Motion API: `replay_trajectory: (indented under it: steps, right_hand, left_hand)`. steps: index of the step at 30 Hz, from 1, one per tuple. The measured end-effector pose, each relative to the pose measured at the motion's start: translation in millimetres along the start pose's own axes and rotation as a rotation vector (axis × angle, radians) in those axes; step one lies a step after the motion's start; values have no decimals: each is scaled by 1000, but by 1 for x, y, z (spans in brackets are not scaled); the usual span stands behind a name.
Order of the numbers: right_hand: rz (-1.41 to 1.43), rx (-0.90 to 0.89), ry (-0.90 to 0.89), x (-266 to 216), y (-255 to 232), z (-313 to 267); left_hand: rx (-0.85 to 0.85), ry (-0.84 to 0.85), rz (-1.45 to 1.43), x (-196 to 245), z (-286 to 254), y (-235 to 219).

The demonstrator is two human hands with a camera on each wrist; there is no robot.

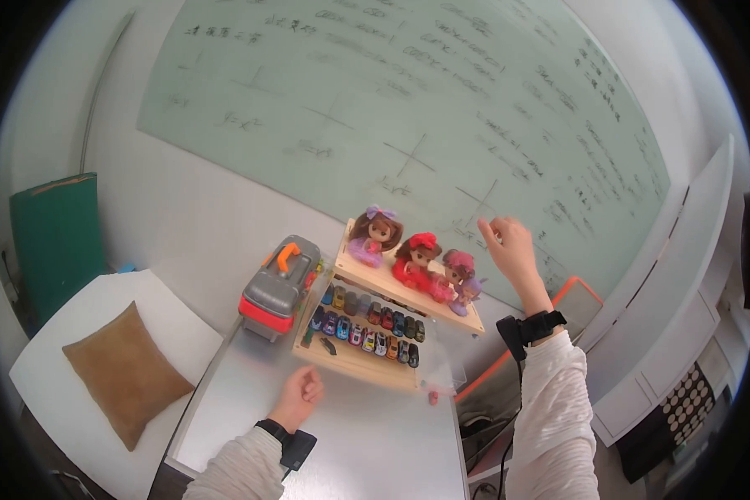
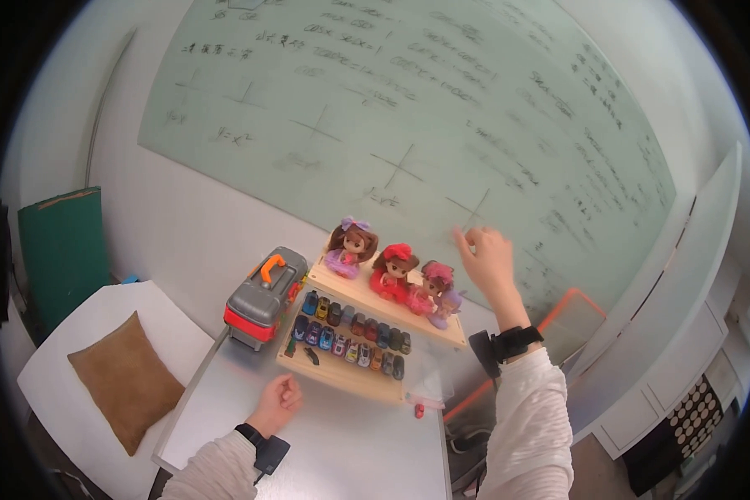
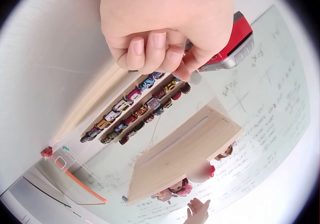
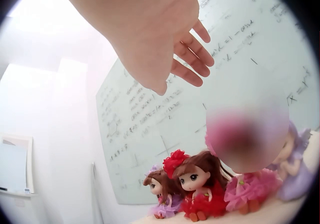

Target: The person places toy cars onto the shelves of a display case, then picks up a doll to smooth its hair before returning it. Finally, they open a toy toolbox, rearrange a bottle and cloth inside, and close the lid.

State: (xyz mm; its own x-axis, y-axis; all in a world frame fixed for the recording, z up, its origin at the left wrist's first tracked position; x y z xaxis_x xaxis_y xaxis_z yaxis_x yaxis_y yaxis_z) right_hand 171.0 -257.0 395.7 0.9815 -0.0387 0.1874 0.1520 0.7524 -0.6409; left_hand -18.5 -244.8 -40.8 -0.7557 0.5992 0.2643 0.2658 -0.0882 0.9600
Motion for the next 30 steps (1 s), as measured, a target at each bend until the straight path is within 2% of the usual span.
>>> replay_trajectory:
  steps: [6,9,13,18,24,30]
  right_hand:
    - [70,-55,-49,-10,11,-13]
    - [117,-76,-158,-23,30,-13]
    - [82,-189,-167,-52,49,-15]
    - [-55,-372,-169,-59,84,-9]
    - [-32,-296,-236,-60,88,-10]
    - [12,-286,-195,-61,76,-14]
  left_hand:
    - [33,10,-2,3,-3,0]
    - [3,-5,10,2,-2,0]
    - [6,-5,-5,5,-5,2]
    - [-13,13,7,6,-4,2]
    - [-25,6,-11,2,-2,1]
    - [-8,0,-9,3,-5,3]
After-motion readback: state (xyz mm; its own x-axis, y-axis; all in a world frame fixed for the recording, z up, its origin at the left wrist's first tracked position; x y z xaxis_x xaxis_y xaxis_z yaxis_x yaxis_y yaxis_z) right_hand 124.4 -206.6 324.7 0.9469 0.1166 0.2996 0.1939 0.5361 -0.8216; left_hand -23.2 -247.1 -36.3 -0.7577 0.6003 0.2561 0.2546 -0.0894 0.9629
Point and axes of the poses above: each hand's wrist, its own z-axis towards the middle knuckle, its own y-axis out of the palm, x = y × z, the point moved 7 cm from there along z, towards the middle knuckle
